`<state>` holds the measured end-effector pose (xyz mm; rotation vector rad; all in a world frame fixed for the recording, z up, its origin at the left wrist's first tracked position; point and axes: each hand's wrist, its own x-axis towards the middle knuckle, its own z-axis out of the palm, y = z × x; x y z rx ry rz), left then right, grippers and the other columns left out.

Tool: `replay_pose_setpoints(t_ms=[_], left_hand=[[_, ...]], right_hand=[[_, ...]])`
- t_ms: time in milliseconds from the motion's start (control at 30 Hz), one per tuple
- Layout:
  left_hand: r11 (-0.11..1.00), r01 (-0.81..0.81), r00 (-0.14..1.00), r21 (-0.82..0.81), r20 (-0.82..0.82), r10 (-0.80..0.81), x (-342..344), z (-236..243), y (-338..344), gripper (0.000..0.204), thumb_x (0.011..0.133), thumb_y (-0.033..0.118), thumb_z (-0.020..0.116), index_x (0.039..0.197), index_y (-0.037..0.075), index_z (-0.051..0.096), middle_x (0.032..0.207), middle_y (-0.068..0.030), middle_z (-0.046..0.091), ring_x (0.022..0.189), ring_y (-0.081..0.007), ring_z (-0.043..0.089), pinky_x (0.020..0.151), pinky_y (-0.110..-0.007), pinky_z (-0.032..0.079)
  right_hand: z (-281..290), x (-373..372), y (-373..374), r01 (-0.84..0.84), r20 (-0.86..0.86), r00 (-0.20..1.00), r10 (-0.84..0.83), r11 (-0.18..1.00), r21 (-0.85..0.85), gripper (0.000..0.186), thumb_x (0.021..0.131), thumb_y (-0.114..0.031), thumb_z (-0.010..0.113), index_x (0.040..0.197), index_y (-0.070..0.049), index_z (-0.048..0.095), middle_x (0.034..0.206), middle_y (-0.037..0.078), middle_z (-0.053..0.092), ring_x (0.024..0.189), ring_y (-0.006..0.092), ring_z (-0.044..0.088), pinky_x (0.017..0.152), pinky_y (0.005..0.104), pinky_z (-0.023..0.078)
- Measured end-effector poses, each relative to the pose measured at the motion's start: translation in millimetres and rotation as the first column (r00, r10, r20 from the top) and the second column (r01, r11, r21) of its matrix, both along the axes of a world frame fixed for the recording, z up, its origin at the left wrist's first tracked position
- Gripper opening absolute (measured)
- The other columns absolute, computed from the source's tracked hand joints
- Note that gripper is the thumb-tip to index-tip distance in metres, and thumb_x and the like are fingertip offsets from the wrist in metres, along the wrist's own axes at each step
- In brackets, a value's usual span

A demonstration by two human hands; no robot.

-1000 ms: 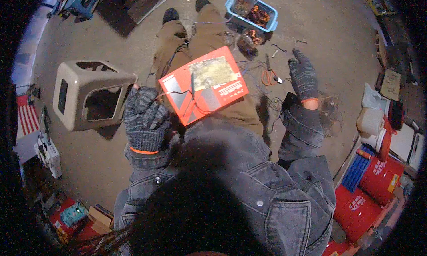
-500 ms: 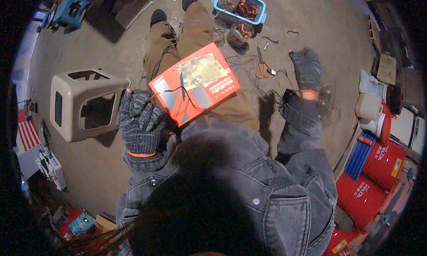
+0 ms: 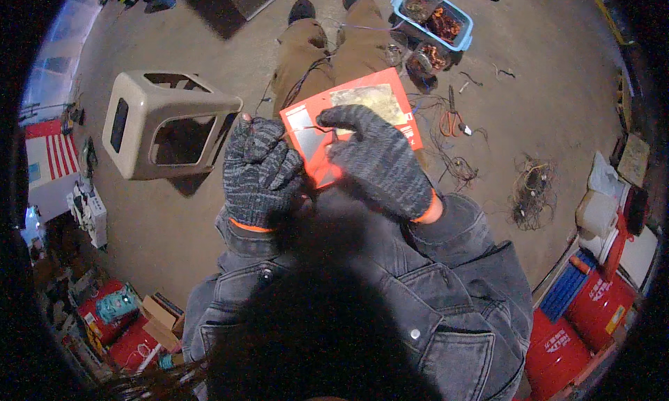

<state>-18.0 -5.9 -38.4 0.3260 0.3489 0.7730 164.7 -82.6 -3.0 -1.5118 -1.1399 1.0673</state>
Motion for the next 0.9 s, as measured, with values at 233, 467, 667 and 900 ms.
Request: replay_pose_setpoints(t_ms=[233,467,667,900], left_hand=[[0.999,-0.028,0.996,0.043,-0.086,0.032,-15.7,-13.9,5.6,0.006,0.091,0.011,0.051,0.092,0.006,0.055,0.084,-0.007,0.055,0.07,-0.021,0.052,0.069,-0.031,0.045],[0.98,0.037,0.935,0.198,-0.354,0.036,-6.6,-7.7,6.6,0.002,0.087,0.005,0.055,0.088,0.004,0.054,0.082,-0.0076,0.055,0.07,-0.0228,0.053,0.071,-0.031,0.045],[0.532,0.411,0.475,0.74,-0.672,0.569,-3.9,11.2,-1.4,0.015,0.099,0.009,0.048,0.087,0.001,0.052,0.084,-0.009,0.057,0.061,-0.0172,0.05,0.063,-0.028,0.047],[0.612,0.209,0.399,0.762,-0.638,0.658,-17.7,25.8,4.9,0.023,0.094,0.012,0.052,0.11,-0.001,0.062,0.102,-0.0181,0.064,0.094,-0.0311,0.063,0.086,-0.035,0.05]], right_hand=[[7.6,-3.2,-3.1,-0.06,0.078,0.994,0.073,0.985,-0.163,0.019,0.087,-0.014,0.061,0.101,-0.001,0.063,0.095,0.012,0.066,0.087,0.0227,0.063,0.079,0.0328,0.049],[-3.7,13.1,-10.3,-0.123,-0.279,0.958,0.072,0.978,-0.168,0.018,0.092,-0.019,0.058,0.099,-0.003,0.061,0.089,0.007,0.064,0.081,0.0201,0.059,0.075,0.0325,0.047],[-17.9,14.5,-9.0,-0.219,-0.962,0.272,-0.03,0.971,-0.092,0.022,0.095,-0.023,0.056,0.105,-0.003,0.055,0.076,0.0,0.054,0.062,0.0108,0.047,0.06,0.0263,0.039],[9.7,14.1,-3.3,0.031,-0.128,0.99,-0.06,0.976,-0.216,0.019,0.091,-0.019,0.057,0.088,-0.002,0.062,0.076,0.005,0.057,0.072,0.0136,0.052,0.068,0.0302,0.043]])
